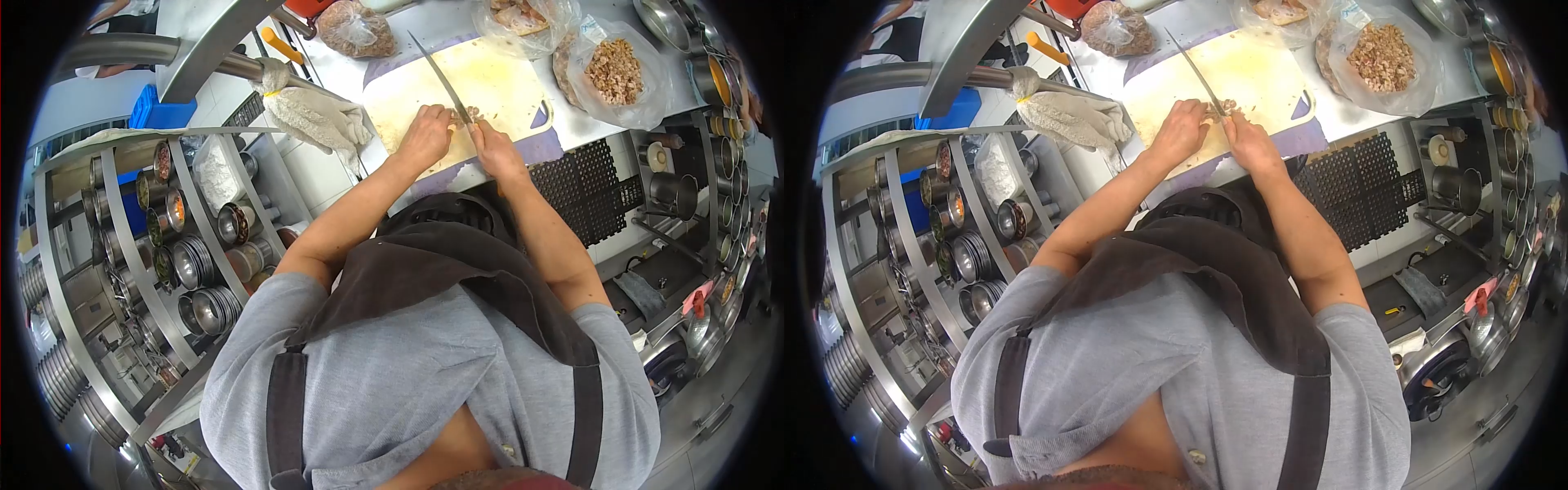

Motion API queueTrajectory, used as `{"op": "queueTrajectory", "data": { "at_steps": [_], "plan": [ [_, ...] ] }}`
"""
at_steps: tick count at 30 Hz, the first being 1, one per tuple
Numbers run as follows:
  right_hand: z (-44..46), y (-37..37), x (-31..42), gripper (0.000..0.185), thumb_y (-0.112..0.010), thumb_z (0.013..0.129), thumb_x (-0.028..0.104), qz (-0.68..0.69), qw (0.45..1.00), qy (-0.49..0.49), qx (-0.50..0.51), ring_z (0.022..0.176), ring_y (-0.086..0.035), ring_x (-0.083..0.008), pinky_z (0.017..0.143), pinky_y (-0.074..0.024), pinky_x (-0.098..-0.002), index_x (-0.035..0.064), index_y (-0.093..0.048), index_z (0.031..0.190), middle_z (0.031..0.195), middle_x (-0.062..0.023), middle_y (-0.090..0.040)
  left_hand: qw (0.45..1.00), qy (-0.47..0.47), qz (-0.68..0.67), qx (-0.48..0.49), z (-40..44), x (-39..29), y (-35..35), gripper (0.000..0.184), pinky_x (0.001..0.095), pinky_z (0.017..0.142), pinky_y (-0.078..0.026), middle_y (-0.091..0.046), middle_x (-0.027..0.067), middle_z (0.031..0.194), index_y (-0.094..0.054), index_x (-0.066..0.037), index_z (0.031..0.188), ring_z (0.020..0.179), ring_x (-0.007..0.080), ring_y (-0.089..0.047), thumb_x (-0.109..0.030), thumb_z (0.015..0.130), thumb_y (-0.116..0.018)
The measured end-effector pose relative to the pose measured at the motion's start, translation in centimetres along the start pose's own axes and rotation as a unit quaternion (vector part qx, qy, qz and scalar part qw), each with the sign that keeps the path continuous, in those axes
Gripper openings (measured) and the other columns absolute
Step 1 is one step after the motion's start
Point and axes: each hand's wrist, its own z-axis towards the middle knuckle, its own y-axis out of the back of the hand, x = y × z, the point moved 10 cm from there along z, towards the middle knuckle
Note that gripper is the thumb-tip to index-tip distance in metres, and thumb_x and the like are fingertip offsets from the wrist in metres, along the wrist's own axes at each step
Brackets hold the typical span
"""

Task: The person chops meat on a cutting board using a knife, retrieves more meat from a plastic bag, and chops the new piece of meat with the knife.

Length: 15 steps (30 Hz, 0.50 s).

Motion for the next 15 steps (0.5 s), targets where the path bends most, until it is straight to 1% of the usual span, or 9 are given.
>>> {"op": "queueTrajectory", "data": {
  "at_steps": [2, 3, 4, 5, 6, 7, 9, 12, 15],
  "plan": [
    [-0.8, 1.1, 0.7, 0.038, -0.04, 0.102, 0.037, 0.023, 0.999, 0.033, -0.026, 0.085, -0.062, -0.0488, 0.077, -0.0463, -0.0558, 0.0028, -0.056, 0.111, 0.086, -0.0311, -0.065, 1.0, 0.017, -0.006, 0.0, -0.3, 0.8, 0.0, 0.014, 0.0439, 0.081, -0.048, -0.063, 0.0202, 0.089, -0.063, 0.003, 0.089, 0.087, 0.0368, -0.059, -0.003, 0.076, -0.065],
    [-1.2, 1.4, 1.0, 0.038, -0.04, 0.102, 0.037, 0.021, 0.999, 0.031, -0.024, 0.085, -0.062, -0.0488, 0.077, -0.0463, -0.0558, 0.0028, -0.056, 0.111, 0.086, -0.0311, -0.065, 0.999, 0.034, -0.012, -0.003, -0.3, 1.3, -0.1, 0.014, 0.0441, 0.081, -0.048, -0.064, 0.0199, 0.09, -0.064, 0.003, 0.089, 0.087, 0.0368, -0.059, -0.003, 0.076, -0.067],
    [-1.5, 1.4, 1.3, 0.038, -0.041, 0.102, 0.036, 0.006, 1.0, 0.023, -0.003, 0.085, -0.062, -0.049, 0.076, -0.0462, -0.0562, 0.0021, -0.056, 0.11, 0.084, -0.0315, -0.064, 0.999, 0.036, -0.015, -0.003, -0.4, 1.5, -0.1, 0.014, 0.0441, 0.081, -0.048, -0.064, 0.0199, 0.09, -0.064, 0.003, 0.089, 0.087, 0.0368, -0.059, -0.003, 0.076, -0.067],
    [-1.7, 1.2, 1.3, 0.038, -0.041, 0.102, 0.036, -0.01, 1.0, 0.015, 0.017, 0.085, -0.062, -0.0492, 0.076, -0.046, -0.0567, 0.0013, -0.056, 0.108, 0.083, -0.0319, -0.064, 0.999, 0.045, -0.012, 0.018, -0.4, 1.8, -0.6, 0.013, 0.0442, 0.081, -0.048, -0.064, 0.0194, 0.089, -0.064, 0.002, 0.088, 0.087, 0.0366, -0.059, -0.003, 0.076, -0.066],
    [-1.7, 1.0, 1.1, 0.038, -0.041, 0.102, 0.036, -0.013, 1.0, 0.015, 0.019, 0.085, -0.062, -0.0492, 0.076, -0.046, -0.0567, 0.0013, -0.056, 0.108, 0.083, -0.0319, -0.064, 0.998, 0.055, -0.009, 0.039, -0.3, 2.1, -1.1, 0.011, 0.0443, 0.081, -0.048, -0.064, 0.0188, 0.088, -0.064, 0.002, 0.087, 0.087, 0.0364, -0.059, -0.003, 0.077, -0.065],
    [-1.9, 0.4, 0.7, 0.038, -0.041, 0.102, 0.035, -0.019, 0.999, 0.015, 0.035, 0.084, -0.062, -0.0495, 0.075, -0.0459, -0.0573, 0.0011, -0.055, 0.106, 0.082, -0.0324, -0.064, 0.998, 0.058, -0.011, 0.038, -0.2, 2.3, -1.3, 0.011, 0.0443, 0.081, -0.048, -0.064, 0.0188, 0.088, -0.064, 0.002, 0.087, 0.087, 0.0364, -0.059, -0.003, 0.077, -0.065],
    [-2.0, -0.4, 0.4, 0.037, -0.041, 0.102, 0.035, -0.026, 0.998, 0.014, 0.056, 0.084, -0.062, -0.0498, 0.075, -0.0457, -0.0579, 0.0009, -0.055, 0.105, 0.082, -0.0329, -0.063, 0.998, 0.04, 0.004, 0.044, 0.0, 2.1, -1.7, 0.008, 0.044, 0.08, -0.048, -0.064, 0.0175, 0.086, -0.065, 0.001, 0.085, 0.086, 0.0361, -0.059, -0.004, 0.079, -0.063],
    [-1.6, -1.8, 0.3, 0.036, -0.04, 0.102, 0.034, -0.027, 0.998, 0.01, 0.056, 0.083, -0.061, -0.0501, 0.075, -0.0454, -0.0584, 0.0013, -0.055, 0.103, 0.081, -0.033, -0.063, 0.998, 0.03, -0.005, 0.055, -0.1, 2.3, -2.0, 0.008, 0.0434, 0.08, -0.048, -0.064, 0.0171, 0.086, -0.065, 0.0, 0.085, 0.086, 0.0359, -0.058, -0.004, 0.08, -0.061],
    [-0.3, -2.1, 0.2, 0.035, -0.04, 0.102, 0.033, -0.051, 0.998, 0.011, 0.031, 0.083, -0.061, -0.0505, 0.076, -0.0455, -0.0584, 0.0013, -0.055, 0.104, 0.082, -0.0328, -0.063, 0.998, 0.021, 0.002, 0.067, 0.1, 2.3, -2.5, 0.008, 0.0431, 0.08, -0.048, -0.064, 0.0166, 0.085, -0.065, 0.001, 0.085, 0.086, 0.0359, -0.058, -0.004, 0.08, -0.061]
  ]
}}
